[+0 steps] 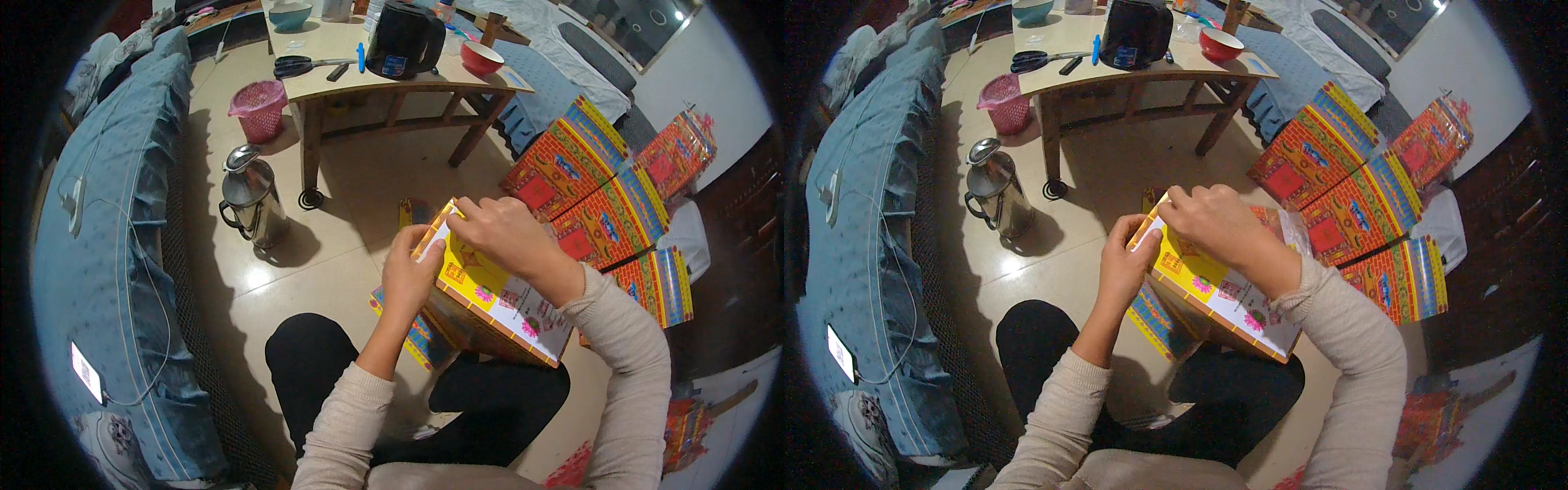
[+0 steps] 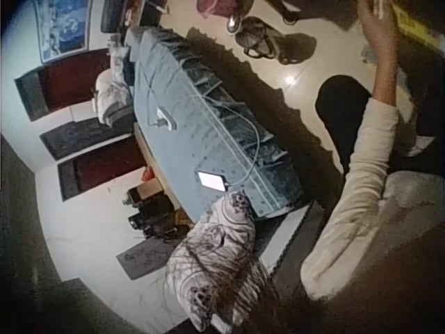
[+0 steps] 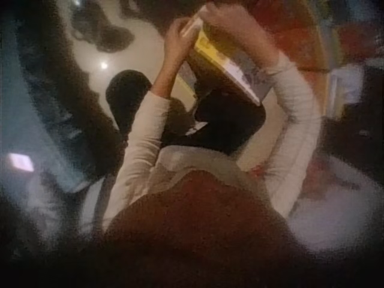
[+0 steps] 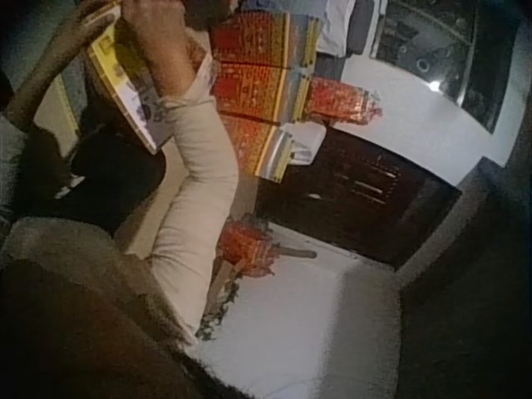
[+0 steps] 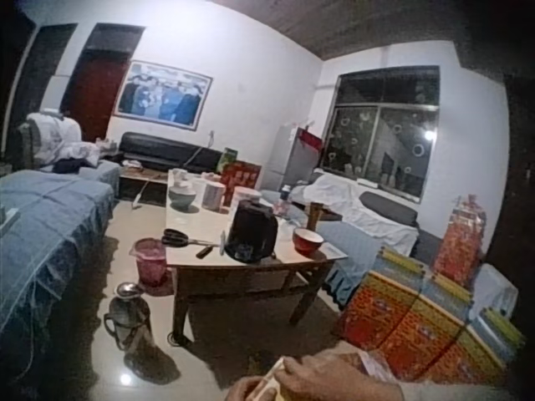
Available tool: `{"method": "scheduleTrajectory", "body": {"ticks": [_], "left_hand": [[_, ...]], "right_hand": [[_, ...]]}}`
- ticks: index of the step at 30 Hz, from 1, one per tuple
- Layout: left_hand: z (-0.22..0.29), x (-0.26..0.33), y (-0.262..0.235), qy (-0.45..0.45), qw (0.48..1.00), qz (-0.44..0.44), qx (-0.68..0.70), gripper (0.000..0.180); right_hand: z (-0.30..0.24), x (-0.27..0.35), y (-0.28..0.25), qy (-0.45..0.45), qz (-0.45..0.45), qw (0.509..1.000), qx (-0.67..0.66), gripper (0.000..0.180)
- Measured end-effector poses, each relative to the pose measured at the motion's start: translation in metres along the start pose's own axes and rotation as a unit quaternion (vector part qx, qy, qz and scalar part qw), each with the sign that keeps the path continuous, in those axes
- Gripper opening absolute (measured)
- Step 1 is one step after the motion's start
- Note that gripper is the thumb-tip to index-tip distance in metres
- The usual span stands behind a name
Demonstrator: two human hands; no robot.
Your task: The person assembles a flat cardboard box by folding its sides and securing them with tape. They handle the box and tape, folding flaps and applying tape to edges to form a rectangular container.
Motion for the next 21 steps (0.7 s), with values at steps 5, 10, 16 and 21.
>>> {"method": "scheduleTrajectory", "body": {"ticks": [5,10,16,21], "left_hand": [[-0.005,-0.001,0.003,0.011,1.0,-0.007,0.021,0.033],[0.002,0.002,0.002,0.007,1.0,-0.014,-0.013,0.03],[0.009,0.008,0.0,-0.017,0.999,-0.028,0.018,0.032],[0.005,0.007,-0.001,-0.042,0.998,-0.034,0.042,0.035]], "right_hand": [[0.001,-0.001,0.0,0.084,0.008,0.996,-0.013,0.05],[0.006,-0.003,0.003,0.155,0.054,0.985,-0.057,0.049],[0.041,0.006,0.024,0.265,0.132,0.938,-0.182,0.039],[0.059,0.021,0.052,0.344,0.155,0.807,-0.456,0.03]]}}
Point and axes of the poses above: each hand's wrist, its own x-axis away from the middle knuckle, its own y-axis out of the palm, z = x × y, the point moved 5 cm from there along -x, towards the middle knuckle, and after that the axes turned 9 degrees about -y, right-handed, at the moved point
